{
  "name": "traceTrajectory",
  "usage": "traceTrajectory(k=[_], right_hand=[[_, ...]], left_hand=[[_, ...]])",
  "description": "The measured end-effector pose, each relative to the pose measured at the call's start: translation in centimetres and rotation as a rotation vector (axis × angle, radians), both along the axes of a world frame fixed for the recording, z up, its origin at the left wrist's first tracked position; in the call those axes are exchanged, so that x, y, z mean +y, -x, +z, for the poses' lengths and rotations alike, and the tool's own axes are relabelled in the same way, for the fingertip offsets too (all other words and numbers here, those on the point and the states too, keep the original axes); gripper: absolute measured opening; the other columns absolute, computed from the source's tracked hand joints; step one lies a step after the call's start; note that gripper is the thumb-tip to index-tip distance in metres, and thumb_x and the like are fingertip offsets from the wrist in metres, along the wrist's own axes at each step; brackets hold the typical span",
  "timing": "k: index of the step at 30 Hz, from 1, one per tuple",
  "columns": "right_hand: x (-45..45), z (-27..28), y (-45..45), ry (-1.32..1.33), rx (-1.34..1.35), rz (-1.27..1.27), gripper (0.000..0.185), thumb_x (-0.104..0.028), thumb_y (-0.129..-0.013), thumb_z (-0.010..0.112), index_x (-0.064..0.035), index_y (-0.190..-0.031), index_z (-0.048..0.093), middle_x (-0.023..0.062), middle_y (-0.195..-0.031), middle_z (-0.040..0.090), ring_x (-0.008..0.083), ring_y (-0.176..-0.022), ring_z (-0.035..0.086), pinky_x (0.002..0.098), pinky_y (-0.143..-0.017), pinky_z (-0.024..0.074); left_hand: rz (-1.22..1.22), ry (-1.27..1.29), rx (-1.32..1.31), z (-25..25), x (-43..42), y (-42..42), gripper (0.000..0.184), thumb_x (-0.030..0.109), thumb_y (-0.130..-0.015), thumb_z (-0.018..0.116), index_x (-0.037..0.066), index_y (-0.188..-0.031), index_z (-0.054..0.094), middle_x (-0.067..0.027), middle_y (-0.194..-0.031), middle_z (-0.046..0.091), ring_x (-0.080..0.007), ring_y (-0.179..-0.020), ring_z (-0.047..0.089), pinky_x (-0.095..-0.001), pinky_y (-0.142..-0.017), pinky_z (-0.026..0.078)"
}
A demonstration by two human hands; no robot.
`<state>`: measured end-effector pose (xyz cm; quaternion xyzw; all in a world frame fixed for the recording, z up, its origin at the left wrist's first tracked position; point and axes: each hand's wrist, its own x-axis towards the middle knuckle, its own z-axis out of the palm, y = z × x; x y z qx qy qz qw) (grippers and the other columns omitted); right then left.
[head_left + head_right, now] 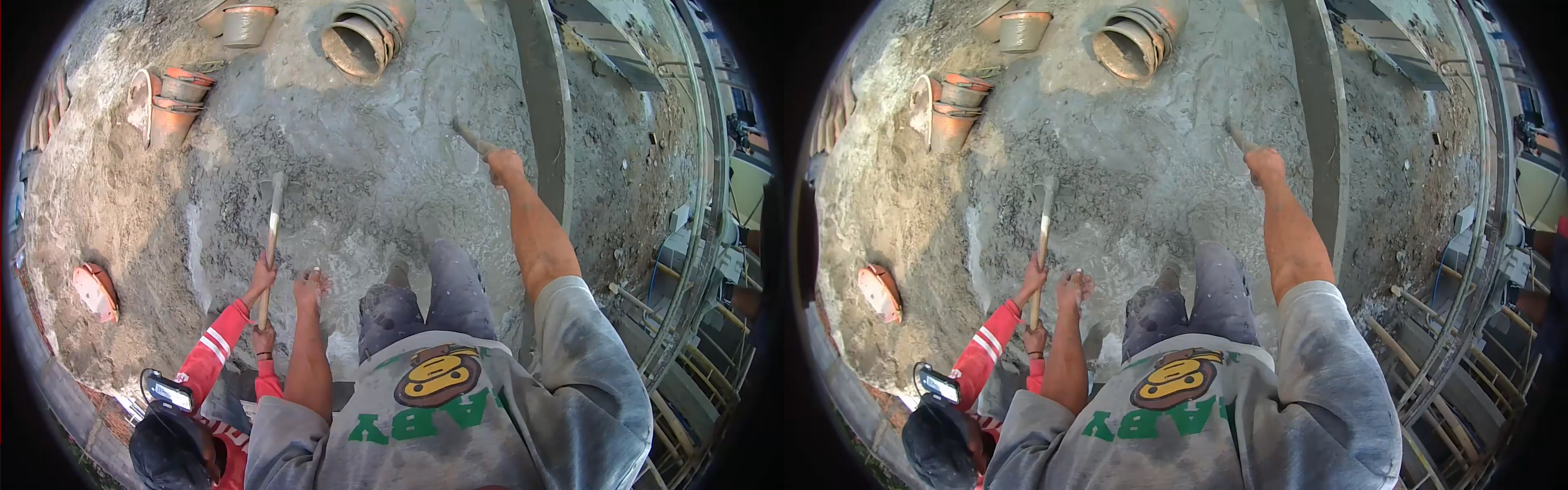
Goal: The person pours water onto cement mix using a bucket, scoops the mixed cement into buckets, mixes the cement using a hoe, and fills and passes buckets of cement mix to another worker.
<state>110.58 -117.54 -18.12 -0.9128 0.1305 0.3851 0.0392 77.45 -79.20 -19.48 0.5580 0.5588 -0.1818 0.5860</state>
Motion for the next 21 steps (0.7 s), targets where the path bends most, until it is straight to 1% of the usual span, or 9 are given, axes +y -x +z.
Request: traceTrajectory(k=[1,3,5,7,9,13,16,19,21], right_hand=[[-1.3,-1.8,-0.5,0.032,-0.092,0.081,0.038,-0.024,-0.078,0.048,0.0029,-0.100,0.064,0.0213,-0.102,0.064,0.0268,-0.095,0.064,0.0359,-0.084,0.0497],[-1.6,1.3,-2.2,-0.017,0.000,-0.159,0.040,-0.025,-0.075,0.054,0.0038,-0.102,0.063,0.0202,-0.099,0.065,0.0279,-0.094,0.064,0.0359,-0.084,0.0494],[-4.3,1.7,-5.7,0.042,-0.065,-0.152,0.040,-0.027,-0.072,0.063,0.0024,-0.099,0.065,0.0177,-0.103,0.065,0.0268,-0.099,0.062,0.0370,-0.082,0.0497],[-5.4,4.4,-9.9,0.058,-0.276,-0.040,0.035,-0.022,-0.072,0.063,0.0062,-0.092,0.065,0.0215,-0.093,0.065,0.0293,-0.086,0.065,0.0413,-0.070,0.0532],[-5.8,9.0,-16.1,0.012,-0.212,-0.134,0.030,-0.021,-0.072,0.063,0.0079,-0.079,0.064,0.0224,-0.075,0.064,0.0309,-0.071,0.066,0.0441,-0.052,0.0522],[-5.9,16.4,-27.7,0.010,-0.115,0.047,0.025,-0.017,-0.069,0.066,0.0069,-0.065,0.060,0.0171,-0.057,0.059,0.0285,-0.045,0.059,0.0383,-0.038,0.0462],[-6.0,16.8,-37.0,0.029,-0.121,0.473,0.026,-0.019,-0.068,0.067,0.0058,-0.067,0.062,0.0166,-0.060,0.061,0.0278,-0.048,0.061,0.0386,-0.042,0.0476],[-6.4,11.7,-46.9,0.103,-0.142,1.291,0.025,-0.023,-0.069,0.062,0.0007,-0.074,0.066,0.0206,-0.075,0.065,0.0341,-0.070,0.065,0.0423,-0.062,0.0522],[-3.9,9.0,-48.5,0.081,-0.157,1.101,0.025,-0.025,-0.071,0.059,-0.0025,-0.075,0.068,0.0210,-0.079,0.065,0.0368,-0.078,0.064,0.0426,-0.070,0.0513]], left_hand=[[0.006,0.031,-0.005,0.4,-1.7,0.0,0.030,0.026,-0.089,0.055,0.000,-0.102,0.051,-0.0096,-0.078,0.063,-0.0159,-0.060,0.062,-0.0246,-0.046,0.043],[-0.034,0.076,-0.034,1.8,-3.5,0.0,0.030,0.026,-0.089,0.056,0.000,-0.103,0.052,-0.0098,-0.078,0.064,-0.0159,-0.061,0.063,-0.0247,-0.048,0.043],[-0.081,0.102,-0.088,3.7,-4.9,-0.8,0.029,0.026,-0.088,0.057,0.002,-0.104,0.054,-0.0103,-0.080,0.065,-0.0163,-0.063,0.064,-0.0249,-0.051,0.045],[-0.058,0.074,-0.148,4.3,-3.8,-1.4,0.029,0.026,-0.088,0.057,0.001,-0.102,0.054,-0.0105,-0.079,0.064,-0.0166,-0.063,0.063,-0.0253,-0.051,0.045],[-0.014,0.005,-0.125,4.6,-2.3,0.4,0.030,0.026,-0.088,0.057,-0.001,-0.099,0.056,-0.0105,-0.076,0.064,-0.0162,-0.061,0.063,-0.0255,-0.049,0.044],[0.266,-0.189,-0.100,-2.3,2.7,3.8,0.027,0.024,-0.088,0.055,0.000,-0.099,0.054,-0.0088,-0.075,0.062,-0.0158,-0.060,0.061,-0.0251,-0.048,0.044],[0.553,-0.254,-0.044,2.0,1.2,-3.0,0.026,0.024,-0.089,0.054,0.000,-0.100,0.053,-0.0082,-0.076,0.062,-0.0155,-0.060,0.061,-0.0248,-0.047,0.044],[0.693,-0.247,0.014,2.0,-2.8,-10.1,0.027,0.025,-0.089,0.053,0.001,-0.103,0.053,-0.0080,-0.077,0.063,-0.0151,-0.061,0.062,-0.0255,-0.048,0.044],[0.709,-0.186,0.093,2.0,-7.3,-14.5,0.029,0.025,-0.089,0.052,0.001,-0.106,0.053,-0.0079,-0.078,0.063,-0.0148,-0.061,0.062,-0.0260,-0.050,0.045]])
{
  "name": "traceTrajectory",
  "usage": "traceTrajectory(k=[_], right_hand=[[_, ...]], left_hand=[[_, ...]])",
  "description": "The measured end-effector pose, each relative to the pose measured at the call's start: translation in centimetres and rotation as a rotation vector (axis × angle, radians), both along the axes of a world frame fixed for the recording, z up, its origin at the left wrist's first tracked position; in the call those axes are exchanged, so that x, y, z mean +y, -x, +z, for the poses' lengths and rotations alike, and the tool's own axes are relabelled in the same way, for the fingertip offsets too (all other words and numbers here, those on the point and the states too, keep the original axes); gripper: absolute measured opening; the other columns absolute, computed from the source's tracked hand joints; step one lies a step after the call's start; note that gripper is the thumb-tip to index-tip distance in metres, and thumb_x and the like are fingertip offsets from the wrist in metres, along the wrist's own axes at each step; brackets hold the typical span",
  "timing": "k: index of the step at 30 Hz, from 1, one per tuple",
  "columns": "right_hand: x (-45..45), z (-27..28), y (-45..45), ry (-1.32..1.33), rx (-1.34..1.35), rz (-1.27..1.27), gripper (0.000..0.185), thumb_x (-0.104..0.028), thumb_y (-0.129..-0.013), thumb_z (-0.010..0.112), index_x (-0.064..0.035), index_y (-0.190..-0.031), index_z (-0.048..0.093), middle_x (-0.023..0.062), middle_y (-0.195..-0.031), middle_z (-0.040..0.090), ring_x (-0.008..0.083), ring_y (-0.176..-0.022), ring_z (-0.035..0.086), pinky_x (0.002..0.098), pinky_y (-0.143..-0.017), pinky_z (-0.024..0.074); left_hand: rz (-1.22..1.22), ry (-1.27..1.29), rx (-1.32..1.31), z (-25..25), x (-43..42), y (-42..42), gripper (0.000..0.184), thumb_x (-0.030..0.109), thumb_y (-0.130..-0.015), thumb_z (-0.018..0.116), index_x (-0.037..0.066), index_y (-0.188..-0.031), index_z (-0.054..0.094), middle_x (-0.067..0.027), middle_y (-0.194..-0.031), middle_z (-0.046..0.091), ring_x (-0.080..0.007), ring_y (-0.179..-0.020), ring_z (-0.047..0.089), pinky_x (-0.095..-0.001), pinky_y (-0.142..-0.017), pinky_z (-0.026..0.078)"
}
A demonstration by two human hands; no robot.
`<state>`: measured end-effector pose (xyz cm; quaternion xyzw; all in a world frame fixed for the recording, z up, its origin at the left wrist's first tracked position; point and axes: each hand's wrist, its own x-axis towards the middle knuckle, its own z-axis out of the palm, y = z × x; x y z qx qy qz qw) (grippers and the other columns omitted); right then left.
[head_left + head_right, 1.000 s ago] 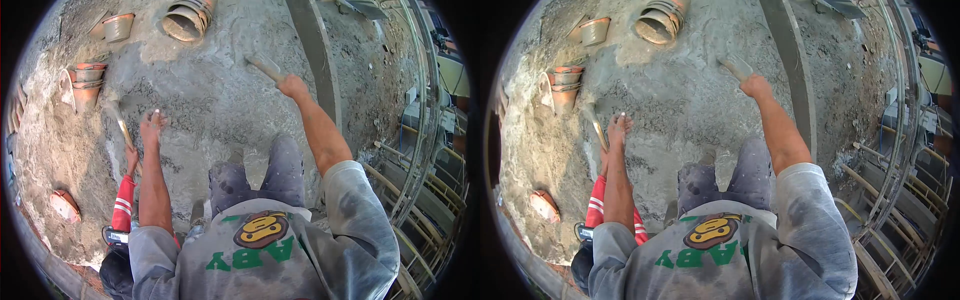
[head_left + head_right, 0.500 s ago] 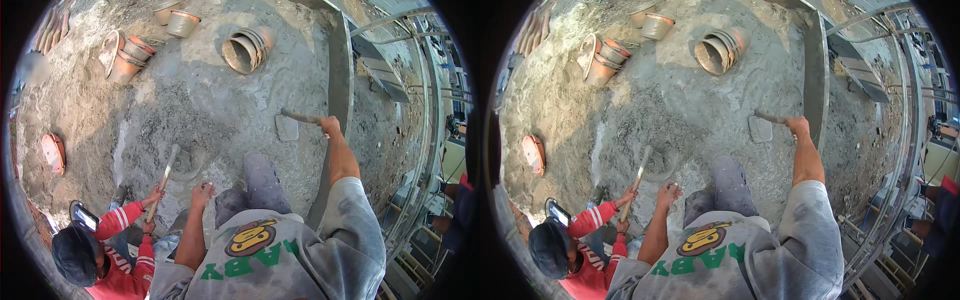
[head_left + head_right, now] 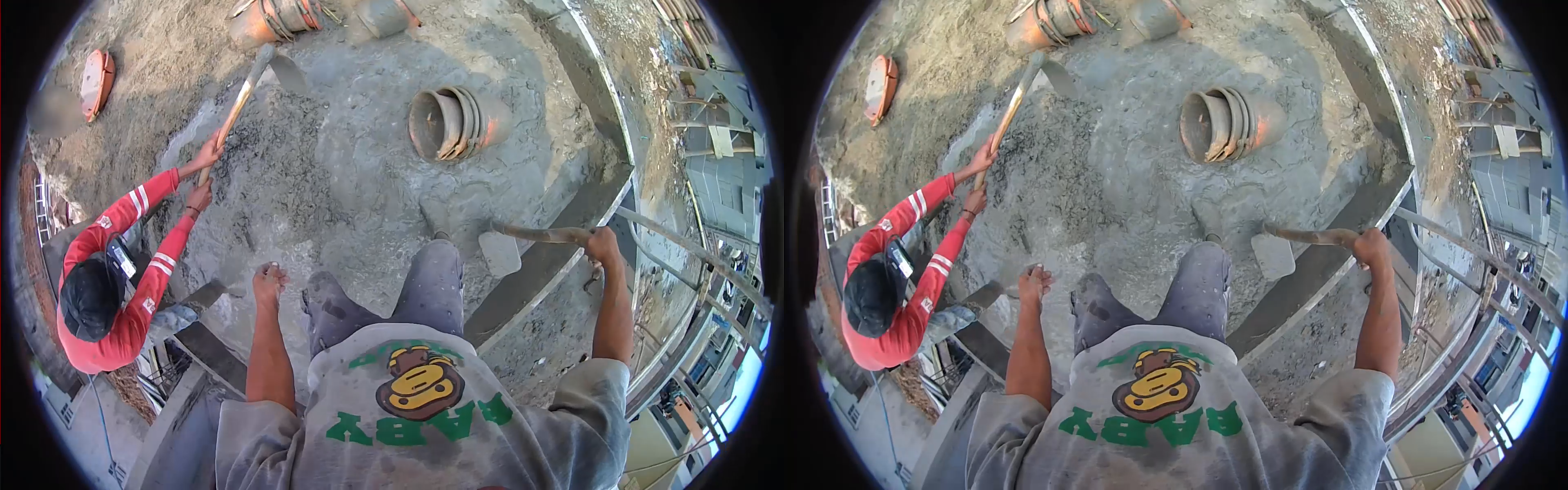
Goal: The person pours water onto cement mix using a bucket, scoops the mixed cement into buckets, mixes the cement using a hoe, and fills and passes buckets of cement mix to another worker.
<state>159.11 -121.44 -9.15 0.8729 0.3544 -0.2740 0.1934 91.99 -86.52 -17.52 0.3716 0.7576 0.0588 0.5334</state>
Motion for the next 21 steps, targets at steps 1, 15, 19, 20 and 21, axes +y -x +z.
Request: traceTrajectory(k=[1,15,19,20,21], right_hand=[[1.3,-1.1,-1.3,-0.022,-0.008,-0.089,0.025,-0.026,-0.072,0.057,-0.0040,-0.076,0.068,0.0212,-0.082,0.065,0.0382,-0.082,0.063,0.0428,-0.074,0.0509],[23.5,-25.3,-3.9,-0.440,0.233,0.283,0.063,-0.037,-0.081,0.061,0.0068,-0.123,0.044,0.0310,-0.118,0.049,0.0437,-0.112,0.046,0.0445,-0.095,0.0384],[38.1,-34.0,-0.7,-0.685,0.222,0.456,0.052,-0.030,-0.081,0.059,0.0055,-0.117,0.046,0.0298,-0.116,0.051,0.0427,-0.108,0.049,0.0431,-0.095,0.0392],[39.5,-36.5,-0.5,-0.472,0.240,0.370,0.054,-0.030,-0.080,0.058,0.0061,-0.117,0.046,0.0300,-0.113,0.052,0.0419,-0.100,0.053,0.0429,-0.090,0.0420],[40.8,-38.8,-0.4,-0.262,0.252,0.288,0.055,-0.030,-0.079,0.058,0.0067,-0.117,0.046,0.0302,-0.110,0.054,0.0410,-0.092,0.057,0.0428,-0.086,0.0449]], left_hand=[[0.011,0.051,0.028,0.1,-2.5,-3.6,0.030,0.026,-0.089,0.053,0.001,-0.107,0.053,-0.0080,-0.079,0.063,-0.0146,-0.062,0.062,-0.0263,-0.050,0.045],[-0.094,0.262,0.111,2.0,-14.1,-22.4,0.035,0.029,-0.088,0.056,-0.001,-0.104,0.056,-0.0096,-0.084,0.063,-0.0146,-0.073,0.062,-0.0284,-0.067,0.048],[0.025,0.224,0.176,0.2,-14.9,-19.3,0.033,0.030,-0.087,0.055,0.001,-0.101,0.057,-0.0086,-0.082,0.064,-0.0168,-0.075,0.062,-0.0309,-0.070,0.048],[0.045,0.238,0.205,-0.2,-15.1,-19.3,0.033,0.032,-0.086,0.055,0.003,-0.101,0.058,-0.0096,-0.081,0.065,-0.0181,-0.076,0.064,-0.0325,-0.071,0.048],[0.066,0.248,0.232,-0.7,-15.3,-19.4,0.033,0.033,-0.085,0.054,0.005,-0.101,0.058,-0.0106,-0.081,0.066,-0.0194,-0.076,0.065,-0.0340,-0.073,0.047]])
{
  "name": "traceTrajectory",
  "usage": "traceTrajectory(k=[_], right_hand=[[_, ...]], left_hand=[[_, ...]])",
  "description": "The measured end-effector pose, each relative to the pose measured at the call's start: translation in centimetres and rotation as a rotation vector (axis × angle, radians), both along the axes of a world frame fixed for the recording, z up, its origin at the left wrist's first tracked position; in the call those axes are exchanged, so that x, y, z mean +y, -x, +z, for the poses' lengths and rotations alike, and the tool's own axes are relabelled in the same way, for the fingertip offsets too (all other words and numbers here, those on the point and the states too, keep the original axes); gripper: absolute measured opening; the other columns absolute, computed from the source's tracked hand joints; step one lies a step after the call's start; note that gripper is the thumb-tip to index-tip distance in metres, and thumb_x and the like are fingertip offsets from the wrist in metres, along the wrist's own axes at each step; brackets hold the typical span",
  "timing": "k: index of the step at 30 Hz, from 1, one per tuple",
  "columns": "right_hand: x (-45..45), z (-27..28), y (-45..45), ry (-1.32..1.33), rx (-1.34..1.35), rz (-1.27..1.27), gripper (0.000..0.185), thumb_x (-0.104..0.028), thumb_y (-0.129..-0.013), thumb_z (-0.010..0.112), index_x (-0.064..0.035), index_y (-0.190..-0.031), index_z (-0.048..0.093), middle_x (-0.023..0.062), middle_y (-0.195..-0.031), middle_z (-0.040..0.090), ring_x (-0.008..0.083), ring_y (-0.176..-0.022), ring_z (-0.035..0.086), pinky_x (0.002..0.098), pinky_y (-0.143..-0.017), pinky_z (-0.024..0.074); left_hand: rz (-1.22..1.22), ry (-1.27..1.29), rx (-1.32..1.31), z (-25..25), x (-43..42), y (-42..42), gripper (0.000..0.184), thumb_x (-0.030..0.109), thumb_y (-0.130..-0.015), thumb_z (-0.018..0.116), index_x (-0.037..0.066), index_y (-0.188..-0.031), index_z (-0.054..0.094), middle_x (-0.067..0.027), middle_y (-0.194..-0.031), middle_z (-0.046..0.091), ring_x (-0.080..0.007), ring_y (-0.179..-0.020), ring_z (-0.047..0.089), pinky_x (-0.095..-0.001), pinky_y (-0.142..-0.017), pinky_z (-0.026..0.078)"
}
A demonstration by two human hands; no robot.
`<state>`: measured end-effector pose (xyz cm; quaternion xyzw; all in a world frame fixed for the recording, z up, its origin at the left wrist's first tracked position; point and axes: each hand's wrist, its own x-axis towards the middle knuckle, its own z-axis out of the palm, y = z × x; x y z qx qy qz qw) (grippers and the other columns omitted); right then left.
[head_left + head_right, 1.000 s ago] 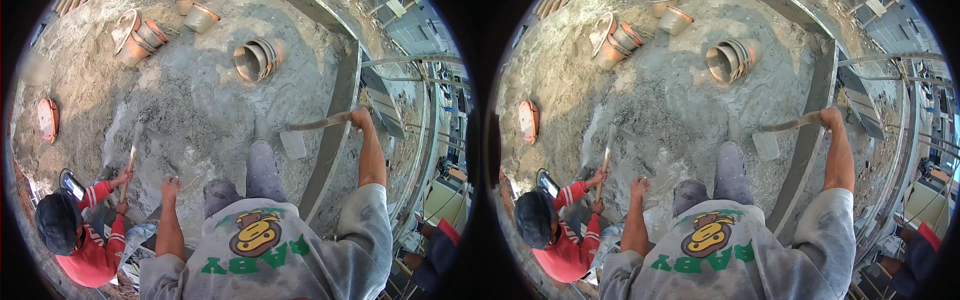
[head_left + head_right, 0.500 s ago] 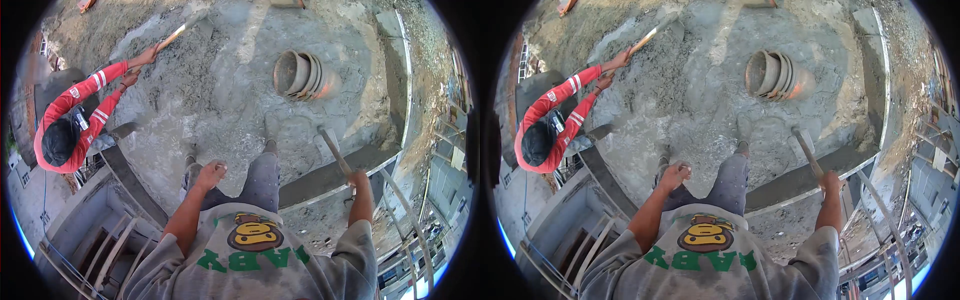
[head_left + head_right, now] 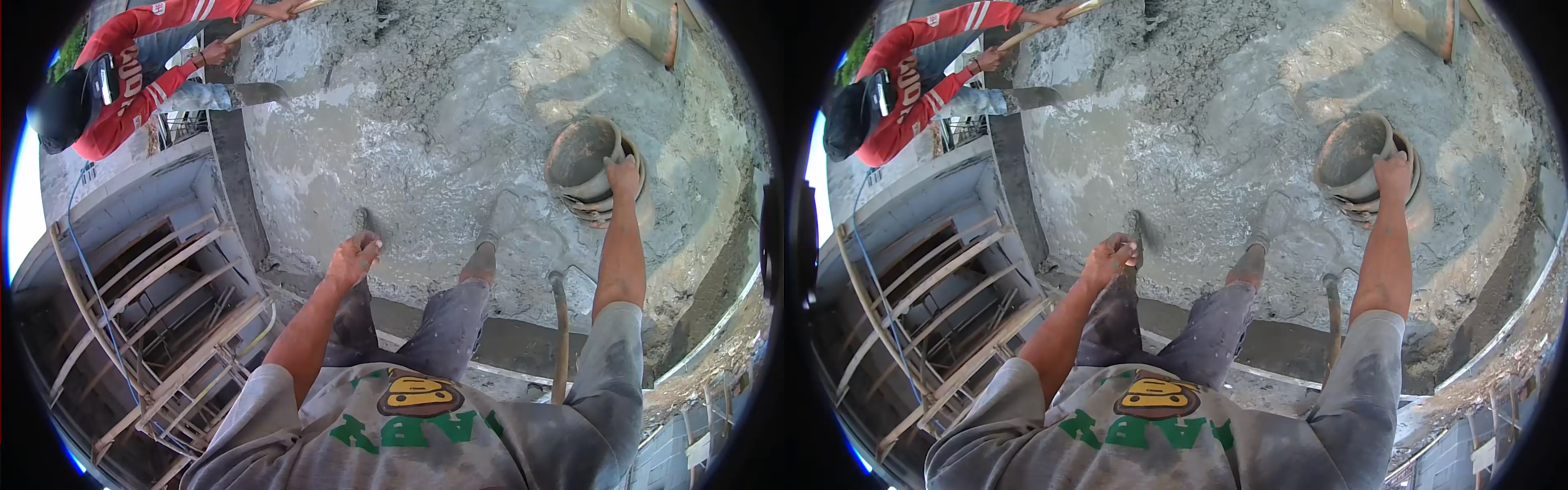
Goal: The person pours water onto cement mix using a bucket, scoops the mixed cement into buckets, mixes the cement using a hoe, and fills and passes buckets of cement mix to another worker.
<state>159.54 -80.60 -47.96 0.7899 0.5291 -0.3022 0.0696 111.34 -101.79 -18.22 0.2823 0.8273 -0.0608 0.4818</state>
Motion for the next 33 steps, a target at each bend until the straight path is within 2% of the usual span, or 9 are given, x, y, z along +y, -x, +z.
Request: traceTrajectory(k=[4,7,12,17,21,24,26,29,33], right_hand=[[-0.3,-3.7,2.7,0.188,-0.251,-0.160,0.053,-0.024,-0.077,0.051,0.0065,-0.119,0.045,0.0276,-0.101,0.061,0.0339,-0.076,0.066,0.0408,-0.075,0.0511],[0.2,-1.1,4.7,0.331,-0.188,-0.316,0.050,-0.026,-0.080,0.049,-0.0009,-0.123,0.047,0.0235,-0.121,0.051,0.0349,-0.112,0.052,0.0395,-0.092,0.0451],[-2.8,6.8,9.2,-0.016,-0.112,0.016,0.054,-0.014,-0.071,0.054,-0.0087,-0.125,0.050,0.0242,-0.109,0.057,0.0380,-0.102,0.056,0.0420,-0.089,0.0455],[-7.0,15.8,12.5,-0.264,0.284,0.236,0.074,-0.004,-0.068,0.054,-0.0134,-0.138,0.036,0.0219,-0.111,0.058,0.0367,-0.096,0.058,0.0403,-0.087,0.0440],[-11.4,16.8,12.9,0.227,0.654,-0.381,0.051,-0.006,-0.067,0.057,-0.0030,-0.117,0.053,0.0088,-0.097,0.060,0.0187,-0.084,0.058,0.0323,-0.070,0.0482],[-13.9,17.7,16.8,0.336,0.642,-0.585,0.035,-0.010,-0.068,0.057,-0.0034,-0.102,0.056,0.0081,-0.089,0.060,0.0188,-0.078,0.058,0.0316,-0.059,0.0470],[-16.0,14.2,18.3,0.354,0.670,-0.697,0.032,-0.012,-0.069,0.056,-0.0030,-0.100,0.056,0.0080,-0.090,0.059,0.0186,-0.076,0.057,0.0314,-0.055,0.0462],[-16.7,10.7,20.6,0.414,0.380,-0.556,0.043,-0.006,-0.070,0.050,0.0028,-0.112,0.053,0.0132,-0.100,0.060,0.0246,-0.088,0.059,0.0331,-0.071,0.0495],[-17.7,3.4,23.9,-0.155,0.190,-0.112,0.069,-0.008,-0.071,0.051,0.0028,-0.135,0.028,0.0266,-0.124,0.047,0.0377,-0.112,0.049,0.0392,-0.093,0.0389]], left_hand=[[0.102,0.072,-0.065,-5.0,-3.4,-1.9,0.033,0.034,-0.085,0.054,0.005,-0.102,0.058,-0.0111,-0.083,0.066,-0.0220,-0.078,0.065,-0.0344,-0.075,0.047],[0.045,0.108,-0.137,-8.0,-4.1,-5.2,0.034,0.034,-0.085,0.056,0.005,-0.104,0.058,-0.0112,-0.085,0.065,-0.0224,-0.080,0.064,-0.0341,-0.075,0.048],[0.081,-0.081,-0.050,-10.5,-2.2,-7.2,0.047,0.035,-0.083,0.060,0.003,-0.116,0.052,-0.0119,-0.086,0.065,-0.0224,-0.082,0.063,-0.0347,-0.074,0.048],[0.281,-0.228,0.000,-16.2,-1.1,-2.0,0.087,0.037,-0.078,0.069,-0.002,-0.138,0.020,-0.0304,-0.127,0.045,-0.0336,-0.120,0.047,-0.0361,-0.096,0.041],[0.386,-0.201,-0.175,-17.8,2.5,1.5,0.088,0.038,-0.080,0.067,-0.002,-0.141,0.018,-0.0287,-0.137,0.034,-0.0339,-0.127,0.038,-0.0354,-0.101,0.035],[0.626,-0.173,-0.605,-15.4,5.6,1.9,0.064,0.036,-0.085,0.062,-0.002,-0.132,0.040,-0.0197,-0.129,0.048,-0.0288,-0.119,0.047,-0.0343,-0.097,0.038],[0.706,-0.287,-0.581,-19.3,4.6,2.4,0.049,0.033,-0.088,0.058,-0.001,-0.123,0.050,-0.0144,-0.121,0.055,-0.0255,-0.112,0.051,-0.0343,-0.094,0.040],[0.792,-0.400,-0.603,-23.6,1.6,3.5,0.038,0.031,-0.090,0.056,0.000,-0.111,0.060,-0.0105,-0.103,0.063,-0.0199,-0.096,0.058,-0.0332,-0.085,0.044],[0.860,-0.285,-1.026,-26.5,-0.1,4.7,0.032,0.032,-0.090,0.056,0.001,-0.096,0.063,-0.0066,-0.078,0.063,-0.0133,-0.071,0.059,-0.0286,-0.068,0.045]])
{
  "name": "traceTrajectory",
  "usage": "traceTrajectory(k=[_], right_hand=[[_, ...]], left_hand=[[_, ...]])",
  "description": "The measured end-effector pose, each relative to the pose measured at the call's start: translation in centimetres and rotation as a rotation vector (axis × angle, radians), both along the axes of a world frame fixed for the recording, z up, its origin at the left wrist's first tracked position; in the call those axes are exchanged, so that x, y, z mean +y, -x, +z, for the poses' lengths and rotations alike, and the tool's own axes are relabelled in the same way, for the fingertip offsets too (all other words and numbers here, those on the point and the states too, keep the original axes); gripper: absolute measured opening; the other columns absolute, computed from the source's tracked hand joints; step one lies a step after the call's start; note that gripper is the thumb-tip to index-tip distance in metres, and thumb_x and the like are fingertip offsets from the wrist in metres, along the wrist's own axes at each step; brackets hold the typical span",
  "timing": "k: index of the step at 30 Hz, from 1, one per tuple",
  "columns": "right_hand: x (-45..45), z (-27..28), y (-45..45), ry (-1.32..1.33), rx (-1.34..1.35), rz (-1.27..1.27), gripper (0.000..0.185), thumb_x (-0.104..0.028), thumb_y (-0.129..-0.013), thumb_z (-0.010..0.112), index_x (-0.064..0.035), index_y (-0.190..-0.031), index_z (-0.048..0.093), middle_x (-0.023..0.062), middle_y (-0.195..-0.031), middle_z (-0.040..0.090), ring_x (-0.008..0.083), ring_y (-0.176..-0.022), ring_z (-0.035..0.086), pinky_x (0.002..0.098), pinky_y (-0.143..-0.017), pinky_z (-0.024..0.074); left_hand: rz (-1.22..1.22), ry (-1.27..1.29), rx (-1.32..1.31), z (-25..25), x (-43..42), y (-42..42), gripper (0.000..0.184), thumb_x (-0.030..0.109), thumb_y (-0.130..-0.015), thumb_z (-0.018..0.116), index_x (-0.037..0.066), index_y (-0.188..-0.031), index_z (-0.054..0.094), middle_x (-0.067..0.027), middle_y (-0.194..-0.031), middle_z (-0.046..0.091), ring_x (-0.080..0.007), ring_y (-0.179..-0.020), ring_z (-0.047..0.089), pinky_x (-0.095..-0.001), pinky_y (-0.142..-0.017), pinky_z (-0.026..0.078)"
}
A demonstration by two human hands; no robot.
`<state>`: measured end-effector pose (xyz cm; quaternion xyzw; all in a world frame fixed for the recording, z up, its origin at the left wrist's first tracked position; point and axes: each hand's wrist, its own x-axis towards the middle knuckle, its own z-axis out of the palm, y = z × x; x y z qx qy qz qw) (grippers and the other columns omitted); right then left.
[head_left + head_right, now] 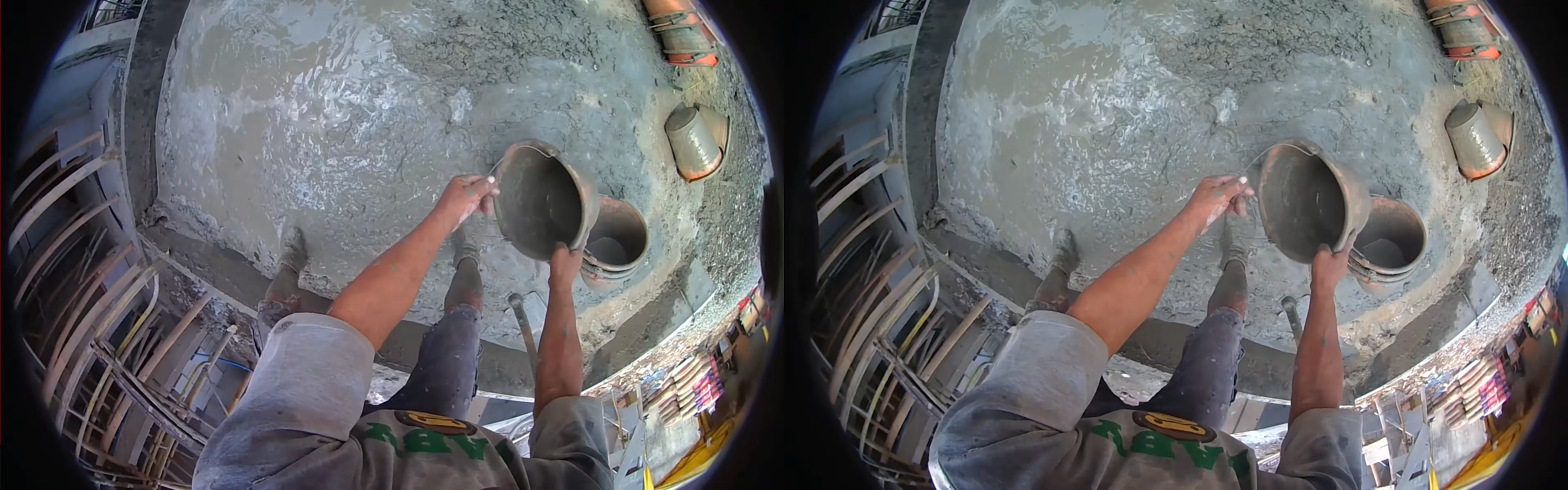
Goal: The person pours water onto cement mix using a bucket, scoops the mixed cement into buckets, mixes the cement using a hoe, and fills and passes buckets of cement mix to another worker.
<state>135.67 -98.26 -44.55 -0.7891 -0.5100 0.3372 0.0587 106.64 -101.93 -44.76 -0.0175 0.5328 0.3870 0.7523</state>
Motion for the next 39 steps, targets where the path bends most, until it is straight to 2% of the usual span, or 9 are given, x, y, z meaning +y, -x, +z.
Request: traceTrajectory(k=[8,12,17,19,25,30,34,37,39], right_hand=[[-3.7,-9.5,12.4,-0.198,-0.161,0.182,0.092,0.000,-0.069,0.054,-0.0155,-0.146,0.005,0.0309,-0.133,0.038,0.0444,-0.121,0.040,0.0428,-0.099,0.0354],[-12.1,-12.9,16.6,-0.096,-0.080,0.291,0.090,0.003,-0.069,0.053,-0.0084,-0.145,0.006,0.0289,-0.128,0.044,0.0414,-0.118,0.045,0.0393,-0.097,0.0377],[-22.6,-14.6,26.6,0.015,0.071,0.169,0.063,0.003,-0.069,0.056,0.0042,-0.129,0.037,0.0206,-0.115,0.056,0.0300,-0.104,0.057,0.0349,-0.092,0.0421],[-26.6,-15.1,31.4,-0.064,0.114,0.157,0.033,-0.007,-0.071,0.058,0.0073,-0.101,0.058,0.0208,-0.099,0.063,0.0299,-0.091,0.061,0.0347,-0.081,0.0458],[-35.2,-15.4,41.5,-0.126,0.141,0.251,0.038,-0.007,-0.070,0.058,0.0072,-0.105,0.056,0.0194,-0.101,0.062,0.0293,-0.096,0.059,0.0341,-0.084,0.0443],[-35.2,-9.0,51.8,0.105,0.311,0.286,0.089,-0.002,-0.069,0.056,-0.0003,-0.142,0.005,0.0245,-0.117,0.054,0.0371,-0.110,0.052,0.0380,-0.093,0.0406],[-30.8,-6.4,53.1,0.344,0.638,0.039,0.081,-0.003,-0.069,0.056,0.0000,-0.141,0.018,0.0182,-0.106,0.060,0.0318,-0.091,0.060,0.0373,-0.080,0.0482],[-26.0,-3.9,53.5,0.926,0.659,0.075,0.041,-0.004,-0.072,0.056,0.0046,-0.112,0.051,0.0129,-0.094,0.061,0.0194,-0.079,0.060,0.0300,-0.059,0.0483],[-27.1,0.9,56.4,0.826,0.678,0.089,0.035,-0.006,-0.074,0.056,0.0033,-0.108,0.054,0.0121,-0.090,0.061,0.0183,-0.072,0.059,0.0296,-0.053,0.0476]], left_hand=[[0.048,-0.066,0.182,-11.2,-8.0,6.3,0.051,0.051,-0.085,0.056,0.006,-0.061,0.052,-0.0007,-0.054,0.045,-0.0105,-0.048,0.041,-0.0271,-0.046,0.033],[0.067,-0.020,0.093,-15.1,-19.5,13.6,0.055,0.054,-0.087,0.050,0.008,-0.058,0.048,0.0010,-0.053,0.041,-0.0105,-0.048,0.037,-0.0278,-0.047,0.030],[-0.070,0.027,0.131,-10.1,-28.2,25.8,0.055,0.054,-0.088,0.049,0.007,-0.058,0.045,0.0030,-0.054,0.038,-0.0095,-0.054,0.034,-0.0292,-0.051,0.029],[-0.059,0.033,0.159,-8.8,-31.8,30.5,0.056,0.054,-0.088,0.050,0.007,-0.057,0.045,0.0029,-0.054,0.037,-0.0097,-0.054,0.034,-0.0294,-0.050,0.029],[0.031,0.039,0.372,-0.4,-36.2,37.3,0.052,0.048,-0.089,0.052,0.006,-0.060,0.046,0.0043,-0.058,0.033,-0.0085,-0.059,0.030,-0.0277,-0.052,0.027],[0.165,0.186,0.612,6.7,-36.0,39.3,0.046,0.039,-0.090,0.054,0.003,-0.063,0.049,0.0048,-0.059,0.034,-0.0071,-0.059,0.030,-0.0275,-0.051,0.028],[0.090,0.158,0.802,12.4,-31.6,39.2,0.039,0.037,-0.089,0.057,0.000,-0.077,0.057,0.0035,-0.061,0.043,-0.0055,-0.061,0.037,-0.0260,-0.052,0.031],[0.287,0.047,1.010,18.1,-29.0,39.4,0.035,0.031,-0.089,0.056,-0.004,-0.086,0.056,-0.0054,-0.066,0.052,-0.0113,-0.064,0.045,-0.0304,-0.057,0.040],[0.307,0.126,0.956,24.4,-30.0,41.7,0.037,0.031,-0.088,0.056,-0.006,-0.093,0.056,-0.0080,-0.074,0.057,-0.0129,-0.071,0.049,-0.0301,-0.063,0.042]])
